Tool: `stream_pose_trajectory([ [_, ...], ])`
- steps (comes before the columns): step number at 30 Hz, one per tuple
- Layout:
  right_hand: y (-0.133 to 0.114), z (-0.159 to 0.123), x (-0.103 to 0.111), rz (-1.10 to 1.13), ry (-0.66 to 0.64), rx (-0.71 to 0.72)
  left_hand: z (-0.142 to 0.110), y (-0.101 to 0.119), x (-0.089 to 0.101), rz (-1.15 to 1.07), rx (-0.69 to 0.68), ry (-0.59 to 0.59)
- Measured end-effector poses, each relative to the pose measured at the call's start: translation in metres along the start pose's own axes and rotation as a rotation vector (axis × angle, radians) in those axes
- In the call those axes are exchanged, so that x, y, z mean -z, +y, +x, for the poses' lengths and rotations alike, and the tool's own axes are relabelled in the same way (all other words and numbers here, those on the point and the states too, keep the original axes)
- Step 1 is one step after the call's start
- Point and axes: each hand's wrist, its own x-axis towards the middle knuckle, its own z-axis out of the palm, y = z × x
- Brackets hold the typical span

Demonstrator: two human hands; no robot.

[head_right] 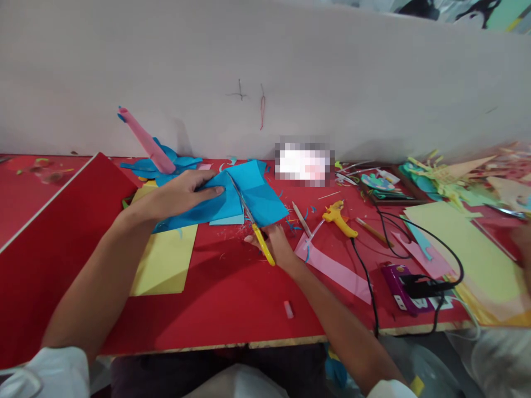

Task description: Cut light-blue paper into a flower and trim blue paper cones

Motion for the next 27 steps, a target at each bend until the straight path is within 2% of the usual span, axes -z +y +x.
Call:
stream_pose_trajectory([
  [3,-0.009,-0.003,0.003,0.074,-0.045,0.005,-0.001,0.001,0.000,-0.003,0.005,-0.001],
  [7,-0.013,-0.002,0.004,0.076,-0.009,0.048,-0.001,0.003,-0.002,0.014,0.013,-0.068],
  [14,-0.006,-0.001,0.001,0.071,-0.007,-0.038,0.000,-0.001,-0.006,0.063,-0.010,-0.080],
  [21,-0.005,-0.001,-0.002,0.273,0.050,-0.111,-0.003,-0.001,-0.009,0.003,0.060,-0.075],
  [25,-0.010,0.002,0.001,0.331,0.126,-0.128,0.002,-0.012,-0.021,-0.047,0.004,-0.125],
  [27,-0.012,0.004,0.002,0.335,0.158,-0.141,0.007,-0.021,-0.034,0.029,-0.013,-0.176],
])
